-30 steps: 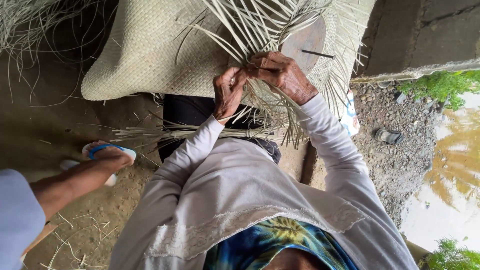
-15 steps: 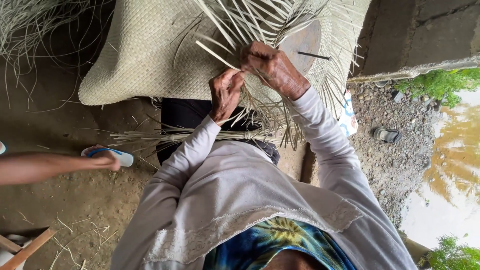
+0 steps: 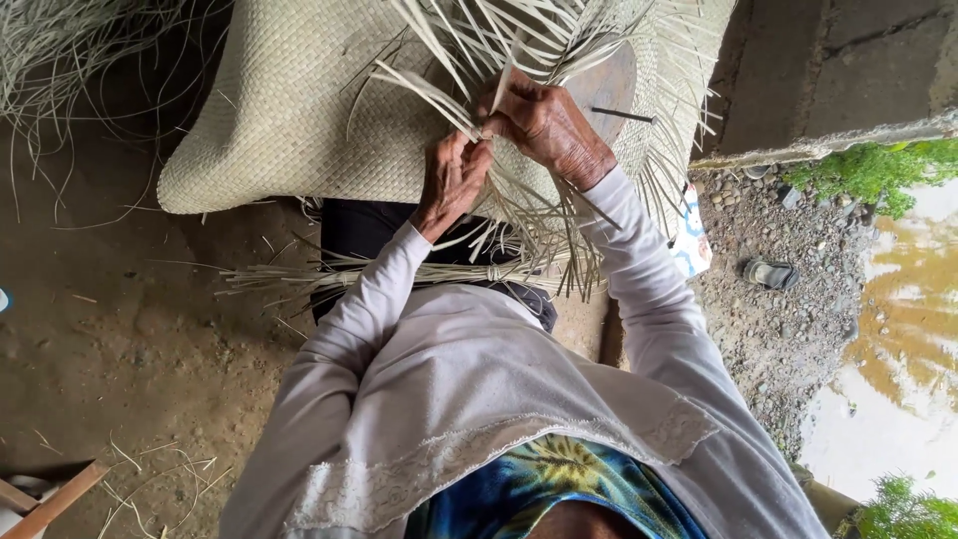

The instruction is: Weaving dried palm strips into a circular pattern around a wooden jig to create a mat or hat.

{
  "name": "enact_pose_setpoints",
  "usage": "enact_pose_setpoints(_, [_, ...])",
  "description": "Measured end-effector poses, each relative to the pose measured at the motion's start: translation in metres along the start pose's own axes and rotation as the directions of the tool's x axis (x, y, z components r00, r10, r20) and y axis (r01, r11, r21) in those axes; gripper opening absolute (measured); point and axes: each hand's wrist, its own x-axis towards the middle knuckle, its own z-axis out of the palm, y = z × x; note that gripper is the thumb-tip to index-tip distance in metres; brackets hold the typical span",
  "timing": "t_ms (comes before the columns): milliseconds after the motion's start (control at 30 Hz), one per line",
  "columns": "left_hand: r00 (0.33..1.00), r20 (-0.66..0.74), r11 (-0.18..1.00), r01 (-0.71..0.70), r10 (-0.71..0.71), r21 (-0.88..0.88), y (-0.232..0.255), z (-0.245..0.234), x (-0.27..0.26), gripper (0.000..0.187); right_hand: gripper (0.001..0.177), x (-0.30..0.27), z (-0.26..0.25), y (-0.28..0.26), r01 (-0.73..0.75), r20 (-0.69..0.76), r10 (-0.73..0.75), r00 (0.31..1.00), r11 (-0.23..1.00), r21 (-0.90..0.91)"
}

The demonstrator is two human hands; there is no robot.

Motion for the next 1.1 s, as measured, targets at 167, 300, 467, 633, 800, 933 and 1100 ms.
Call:
enact_pose_setpoints(167, [0.958, -0.080, 0.904, 0.229, -0.274, -0.361, -0.017, 0.007, -0.013, 0.030, 0.014, -0.020, 0.009, 0.001, -0.093, 0.041, 0.096, 0.995, 0.994, -0.061])
enact_pose_setpoints(300, [0.990, -0.078, 0.990, 0.113, -0.119, -0.078, 0.013, -0.004, 0.004, 0.029, 0.048, -0.037, 0.040, 0.030, -0.132, 0.045, 0.135, 0.990, 0.749, 0.650])
enact_pose_setpoints(467, [0.981, -0.130, 0.986, -0.132, 0.146, 0.105, 0.035, -0.003, 0.011, 0.031, 0.008, 0.000, -0.001, -0.012, -0.004, -0.092, -0.028, 0.995, 0.946, -0.323])
enact_pose_setpoints(633, [0.996, -0.068, 0.984, 0.075, -0.064, 0.162, 0.009, -0.001, 0.011, 0.036, 0.014, -0.024, 0.012, 0.003, -0.154, -0.129, 0.094, 0.987, 0.770, -0.619])
enact_pose_setpoints(800, [0.991, -0.130, 0.994, -0.025, 0.039, 0.105, 0.030, -0.008, 0.019, 0.044, 0.023, -0.041, 0.024, 0.009, -0.207, -0.077, 0.234, 0.969, 0.602, -0.771])
enact_pose_setpoints(933, [0.988, -0.149, 0.999, -0.034, 0.037, 0.021, 0.039, -0.007, 0.021, 0.036, 0.014, -0.049, 0.033, 0.000, -0.275, -0.113, 0.343, 0.933, 0.472, -0.837])
enact_pose_setpoints(1100, [0.969, -0.222, 0.991, -0.085, 0.107, 0.107, 0.008, 0.003, 0.015, 0.037, 0.013, -0.057, 0.049, -0.033, -0.337, -0.100, 0.426, 0.899, 0.528, -0.780])
